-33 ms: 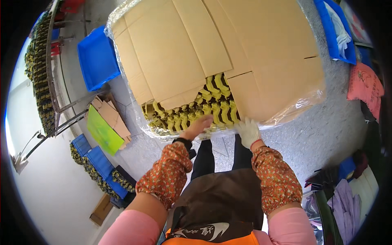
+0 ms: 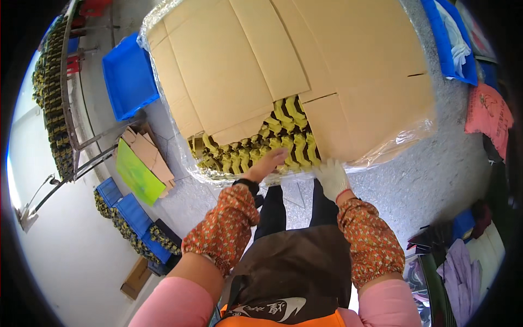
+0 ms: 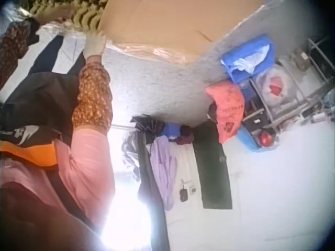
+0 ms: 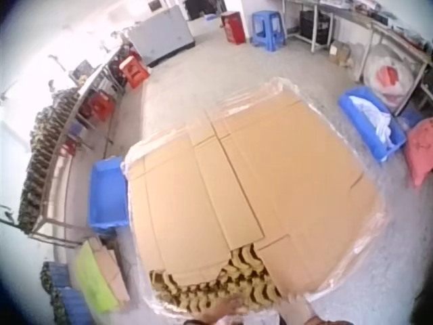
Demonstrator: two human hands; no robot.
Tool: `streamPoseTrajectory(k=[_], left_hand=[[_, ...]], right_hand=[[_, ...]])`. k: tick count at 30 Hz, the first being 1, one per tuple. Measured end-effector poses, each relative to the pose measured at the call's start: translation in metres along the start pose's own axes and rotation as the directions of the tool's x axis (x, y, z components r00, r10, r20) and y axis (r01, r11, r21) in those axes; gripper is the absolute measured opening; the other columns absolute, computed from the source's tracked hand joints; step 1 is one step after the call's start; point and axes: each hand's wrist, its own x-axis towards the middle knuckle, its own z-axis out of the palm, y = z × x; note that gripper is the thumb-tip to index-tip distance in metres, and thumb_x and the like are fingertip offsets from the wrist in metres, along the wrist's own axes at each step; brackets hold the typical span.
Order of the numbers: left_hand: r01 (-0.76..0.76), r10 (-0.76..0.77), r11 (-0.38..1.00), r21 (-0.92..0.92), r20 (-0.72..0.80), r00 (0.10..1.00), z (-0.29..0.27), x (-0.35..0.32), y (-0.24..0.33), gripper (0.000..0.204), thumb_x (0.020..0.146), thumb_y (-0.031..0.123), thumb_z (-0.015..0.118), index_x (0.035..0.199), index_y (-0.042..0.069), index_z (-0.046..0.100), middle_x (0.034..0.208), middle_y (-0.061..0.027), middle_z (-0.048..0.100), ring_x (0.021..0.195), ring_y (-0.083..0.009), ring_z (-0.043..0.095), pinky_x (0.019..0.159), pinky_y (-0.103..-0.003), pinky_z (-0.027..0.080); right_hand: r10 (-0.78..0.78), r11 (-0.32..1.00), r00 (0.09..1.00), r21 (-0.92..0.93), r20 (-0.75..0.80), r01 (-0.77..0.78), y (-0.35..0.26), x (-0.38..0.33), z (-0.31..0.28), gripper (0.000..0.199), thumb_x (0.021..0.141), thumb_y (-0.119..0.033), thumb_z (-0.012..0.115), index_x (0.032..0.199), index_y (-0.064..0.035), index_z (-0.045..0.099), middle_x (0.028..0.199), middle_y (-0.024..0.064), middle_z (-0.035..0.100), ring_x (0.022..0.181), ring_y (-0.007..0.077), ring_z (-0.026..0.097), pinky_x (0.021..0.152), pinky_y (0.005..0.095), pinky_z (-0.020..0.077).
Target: The person unpacks a large stack of yellow plastic parts by removing a green sheet and cardboard dividers. They then pick up a blue plastic bin and begin transferring the yellow parts from the stack into the bin by hand.
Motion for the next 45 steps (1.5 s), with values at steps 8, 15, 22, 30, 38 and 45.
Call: streamPoseTrajectory(k=[8, 15, 22, 30, 38, 45], left_hand=[[-0.012, -0.03, 0.943, -0.331, -0.123, 0.992, 0.064, 0.113, 0.048, 0.055, 0.097, 0.034, 0.061, 0.142, 0.003, 0.053, 0.122, -0.0057, 0.061, 0.106, -0.0208, 0.058, 0.088, -0.037, 0.051], [0.04, -0.083, 0.974, -0.222, -0.187, 0.979, 0.091, 0.143, 0.05, 0.032, 0.097, 0.032, 0.062, 0.123, 0.013, 0.065, 0.099, 0.0032, 0.065, 0.086, -0.013, 0.059, 0.083, -0.032, 0.049], [-0.245, 0.209, 0.83, -0.502, -0.128, 0.97, 0.106, 0.109, 0.06, 0.032, 0.102, 0.026, 0.062, 0.13, 0.011, 0.057, 0.104, 0.0024, 0.069, 0.085, -0.0079, 0.065, 0.069, -0.024, 0.049], [-0.456, 0.385, 0.795, -0.4, -0.248, 0.889, 0.104, -0.005, 0.117, 0.041, 0.104, 0.021, 0.06, 0.14, 0.005, 0.049, 0.124, -0.0042, 0.065, 0.108, -0.0116, 0.063, 0.091, -0.028, 0.052], [-0.333, 0.286, 0.708, -0.623, -0.179, 0.941, 0.066, -0.103, 0.143, 0.048, 0.104, 0.021, 0.059, 0.147, 0.005, 0.044, 0.139, -0.0089, 0.058, 0.124, -0.0175, 0.06, 0.105, -0.034, 0.05], [-0.157, 0.199, 0.674, -0.722, -0.028, 0.98, 0.063, -0.114, 0.125, 0.048, 0.104, 0.025, 0.059, 0.146, 0.005, 0.044, 0.136, -0.0082, 0.061, 0.121, -0.0163, 0.062, 0.102, -0.034, 0.053]], right_hand=[[0.271, 0.916, 0.934, 0.235, 0.233, -0.324, 0.026, -0.075, 0.054, 0.029, 0.085, -0.019, 0.065, 0.113, -0.0115, 0.067, 0.095, 0.0115, 0.07, 0.094, 0.0302, 0.068, 0.093, 0.0486, 0.0472], [0.668, 0.387, 0.729, 0.768, 0.147, -0.51, 0.045, -0.085, 0.104, 0.029, 0.089, -0.019, 0.062, 0.114, -0.0059, 0.068, 0.1, 0.0163, 0.072, 0.094, 0.0317, 0.068, 0.085, 0.0421, 0.0523], [0.724, -0.463, 0.456, 0.855, 0.518, -0.235, 0.088, -0.097, 0.097, 0.038, 0.091, -0.019, 0.064, 0.126, -0.0032, 0.058, 0.117, 0.0078, 0.065, 0.104, 0.0193, 0.064, 0.084, 0.0338, 0.0519], [0.803, -0.588, 0.397, 0.703, 0.445, 0.401, 0.135, -0.155, 0.092, 0.053, 0.101, -0.027, 0.058, 0.149, -0.0101, 0.046, 0.143, 0.0117, 0.057, 0.125, 0.027, 0.06, 0.096, 0.0442, 0.0562], [0.838, -0.544, 0.439, 0.56, 0.325, 0.624, 0.129, -0.198, 0.066, 0.056, 0.106, -0.035, 0.05, 0.153, -0.0071, 0.04, 0.148, 0.0132, 0.053, 0.13, 0.0318, 0.055, 0.104, 0.0495, 0.0509], [0.889, -0.454, 0.421, 0.472, 0.18, 0.756, 0.065, -0.229, -0.072, 0.059, 0.105, -0.041, 0.052, 0.152, -0.0069, 0.042, 0.147, 0.0127, 0.054, 0.13, 0.0298, 0.055, 0.104, 0.0476, 0.0496]])
